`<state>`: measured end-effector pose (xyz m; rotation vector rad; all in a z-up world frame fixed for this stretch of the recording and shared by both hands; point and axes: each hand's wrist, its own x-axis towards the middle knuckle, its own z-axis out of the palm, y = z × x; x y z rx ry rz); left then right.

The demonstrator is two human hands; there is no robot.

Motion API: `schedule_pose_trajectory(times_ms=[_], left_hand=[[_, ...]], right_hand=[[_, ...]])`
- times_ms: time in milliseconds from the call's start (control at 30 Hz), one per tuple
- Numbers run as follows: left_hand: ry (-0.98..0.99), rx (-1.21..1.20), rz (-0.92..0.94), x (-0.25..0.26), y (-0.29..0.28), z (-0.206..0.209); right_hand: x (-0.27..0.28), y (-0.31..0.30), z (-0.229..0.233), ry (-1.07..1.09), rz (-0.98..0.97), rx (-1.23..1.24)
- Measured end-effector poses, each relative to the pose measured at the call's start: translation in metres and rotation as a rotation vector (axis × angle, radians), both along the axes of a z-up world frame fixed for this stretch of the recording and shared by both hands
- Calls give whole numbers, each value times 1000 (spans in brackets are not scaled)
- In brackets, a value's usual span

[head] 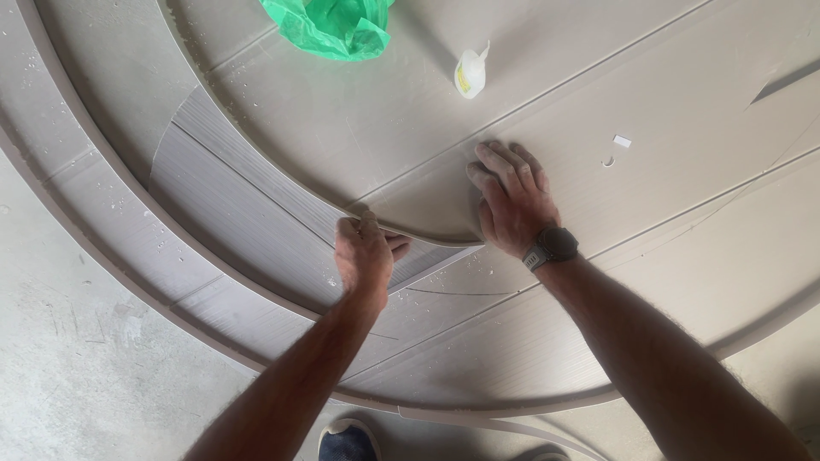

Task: Installing and gluing flexible trim strips into curved grooves on a panel using a utility knife and pliers

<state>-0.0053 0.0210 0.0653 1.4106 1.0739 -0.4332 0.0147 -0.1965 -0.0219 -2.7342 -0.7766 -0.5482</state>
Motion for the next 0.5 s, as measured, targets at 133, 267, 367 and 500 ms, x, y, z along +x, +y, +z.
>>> schedule_pose_trajectory(times_ms=[133, 267, 367, 500], left_hand=[[31, -18, -42, -6, -16, 3], [17, -23, -60, -11, -28, -1], [1, -60, 1, -17, -39, -2], [16, -108, 30, -23, -55, -10]], right_hand=[[1, 1, 0, -3, 1, 4], [1, 0, -1, -5, 0, -3], [1, 1, -1, -5, -3, -9], [1, 1, 1, -9, 2, -2]])
